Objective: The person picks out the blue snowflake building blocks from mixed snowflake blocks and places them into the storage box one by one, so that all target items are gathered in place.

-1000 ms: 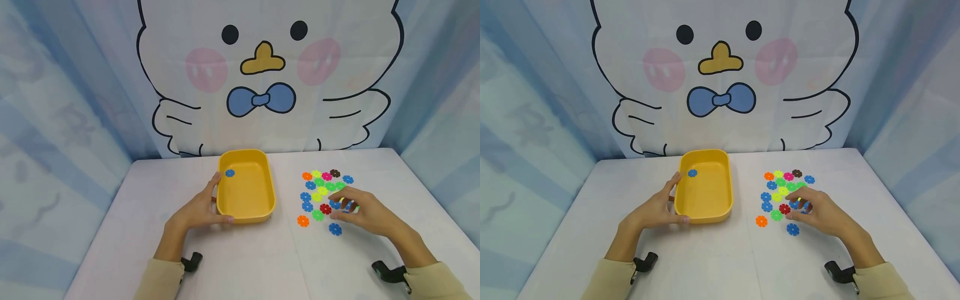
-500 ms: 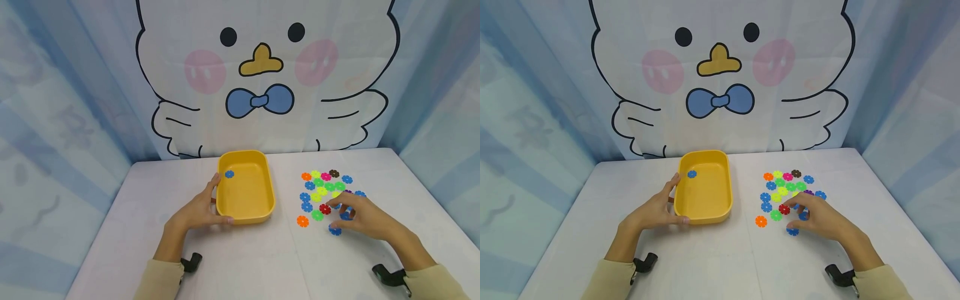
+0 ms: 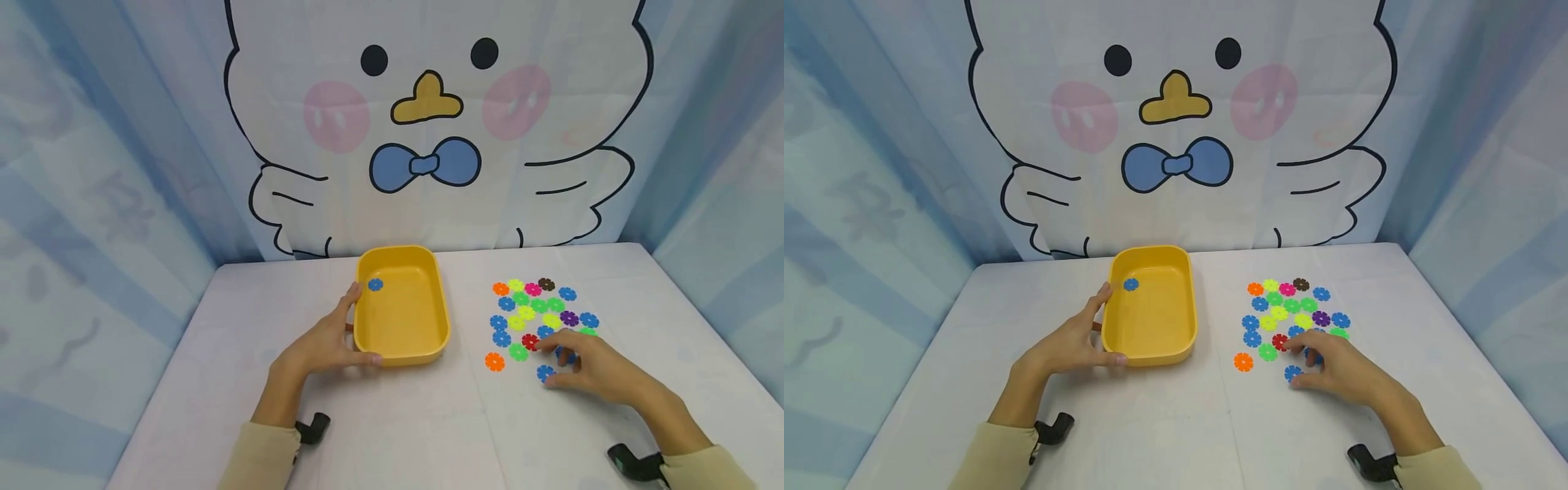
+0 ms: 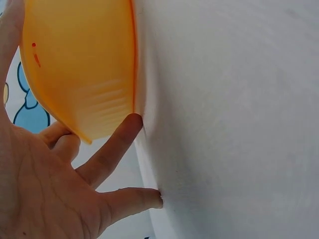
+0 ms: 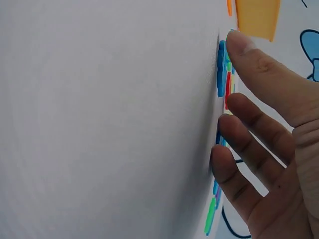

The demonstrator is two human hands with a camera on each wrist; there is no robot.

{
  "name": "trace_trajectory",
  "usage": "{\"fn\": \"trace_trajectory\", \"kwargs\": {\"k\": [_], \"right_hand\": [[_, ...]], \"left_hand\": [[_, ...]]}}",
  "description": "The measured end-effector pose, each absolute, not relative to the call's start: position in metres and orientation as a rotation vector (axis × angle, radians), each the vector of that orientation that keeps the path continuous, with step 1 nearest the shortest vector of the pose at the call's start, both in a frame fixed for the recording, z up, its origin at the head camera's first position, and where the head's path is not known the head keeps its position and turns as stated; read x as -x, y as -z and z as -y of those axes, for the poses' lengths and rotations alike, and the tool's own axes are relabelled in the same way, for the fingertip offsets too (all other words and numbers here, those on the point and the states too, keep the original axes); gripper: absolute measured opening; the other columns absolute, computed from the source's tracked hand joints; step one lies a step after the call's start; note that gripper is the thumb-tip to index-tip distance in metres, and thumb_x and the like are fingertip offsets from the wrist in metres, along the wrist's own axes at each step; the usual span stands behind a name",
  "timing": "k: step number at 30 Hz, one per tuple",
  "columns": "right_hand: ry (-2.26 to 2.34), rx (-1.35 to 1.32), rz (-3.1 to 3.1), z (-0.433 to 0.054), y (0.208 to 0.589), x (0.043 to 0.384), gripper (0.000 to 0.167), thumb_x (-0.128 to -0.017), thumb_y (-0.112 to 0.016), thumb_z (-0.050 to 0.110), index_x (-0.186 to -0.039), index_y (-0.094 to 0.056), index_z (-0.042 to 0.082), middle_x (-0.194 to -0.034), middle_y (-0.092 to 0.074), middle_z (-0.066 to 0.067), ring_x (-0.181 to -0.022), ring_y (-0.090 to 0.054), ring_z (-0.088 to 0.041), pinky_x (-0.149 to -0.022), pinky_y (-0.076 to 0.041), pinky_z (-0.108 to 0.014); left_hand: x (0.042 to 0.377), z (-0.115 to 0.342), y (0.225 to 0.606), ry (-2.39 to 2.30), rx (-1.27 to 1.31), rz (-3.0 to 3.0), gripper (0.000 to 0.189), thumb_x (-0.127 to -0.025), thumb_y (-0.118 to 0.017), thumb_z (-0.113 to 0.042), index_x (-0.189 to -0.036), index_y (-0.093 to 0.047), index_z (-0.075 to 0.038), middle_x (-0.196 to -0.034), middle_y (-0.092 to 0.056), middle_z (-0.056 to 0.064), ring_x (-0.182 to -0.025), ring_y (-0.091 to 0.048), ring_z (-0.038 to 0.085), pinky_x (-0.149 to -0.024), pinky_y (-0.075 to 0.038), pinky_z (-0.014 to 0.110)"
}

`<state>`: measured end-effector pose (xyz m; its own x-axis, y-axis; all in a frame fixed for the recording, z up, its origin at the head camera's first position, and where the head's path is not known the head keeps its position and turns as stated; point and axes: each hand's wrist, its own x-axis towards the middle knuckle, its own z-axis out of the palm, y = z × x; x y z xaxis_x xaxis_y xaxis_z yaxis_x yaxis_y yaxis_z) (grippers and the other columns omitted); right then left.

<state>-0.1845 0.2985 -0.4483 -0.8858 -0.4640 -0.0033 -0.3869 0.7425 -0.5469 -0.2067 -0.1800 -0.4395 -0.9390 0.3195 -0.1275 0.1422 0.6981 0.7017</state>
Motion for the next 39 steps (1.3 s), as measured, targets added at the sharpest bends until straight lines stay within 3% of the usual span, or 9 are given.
{"fn": "trace_trajectory", "kwargs": {"k": [13, 19, 28, 34, 39], "right_hand": [[0.810, 0.615, -2.766, -0.2973, 0.4482, 0.1830, 0.049, -0.080, -0.088, 0.036, -0.120, -0.071, 0.014, -0.097, -0.062, 0.009, -0.084, -0.053, -0.008, -0.069, -0.052, -0.019], [0.847, 0.642, -2.720, -0.2967, 0.4515, 0.1841, 0.038, -0.082, -0.087, 0.033, -0.112, -0.072, 0.013, -0.093, -0.063, 0.008, -0.083, -0.055, -0.007, -0.072, -0.053, -0.019], [0.847, 0.621, -2.737, -0.2945, 0.4501, 0.1835, 0.035, -0.081, -0.088, 0.029, -0.102, -0.063, 0.017, -0.088, -0.057, 0.005, -0.080, -0.052, -0.009, -0.067, -0.050, -0.021], [0.844, 0.693, -2.700, -0.2921, 0.4507, 0.1789, 0.030, -0.089, -0.081, 0.028, -0.112, -0.066, 0.017, -0.087, -0.056, 0.008, -0.078, -0.051, -0.006, -0.066, -0.049, -0.020], [0.795, 0.735, -2.715, -0.2912, 0.4486, 0.1752, 0.031, -0.094, -0.076, 0.028, -0.123, -0.068, 0.020, -0.098, -0.060, 0.010, -0.083, -0.050, -0.004, -0.069, -0.048, -0.019]], "left_hand": [[0.2078, 0.1796, 0.4380, -1.069, -0.377, -2.666, 0.139, -0.067, -0.089, -0.065, -0.166, 0.003, -0.031, -0.173, -0.009, -0.011, -0.128, -0.059, 0.024, -0.108, -0.050, 0.047], [0.2073, 0.1807, 0.4372, -1.052, -0.337, -2.665, 0.140, -0.066, -0.090, -0.063, -0.165, 0.003, -0.033, -0.173, -0.010, -0.012, -0.129, -0.059, 0.024, -0.105, -0.052, 0.047], [0.2055, 0.1811, 0.4345, -1.050, -0.336, -2.662, 0.140, -0.065, -0.090, -0.064, -0.165, 0.004, -0.033, -0.173, -0.009, -0.012, -0.130, -0.059, 0.024, -0.104, -0.054, 0.046], [0.2053, 0.1823, 0.4356, -1.039, -0.325, -2.663, 0.141, -0.065, -0.089, -0.066, -0.165, 0.004, -0.034, -0.172, -0.009, -0.013, -0.129, -0.059, 0.024, -0.104, -0.054, 0.045], [0.2066, 0.1827, 0.4379, -1.057, -0.355, -2.662, 0.140, -0.065, -0.089, -0.066, -0.165, 0.004, -0.034, -0.172, -0.009, -0.014, -0.129, -0.059, 0.023, -0.107, -0.052, 0.045]]}}
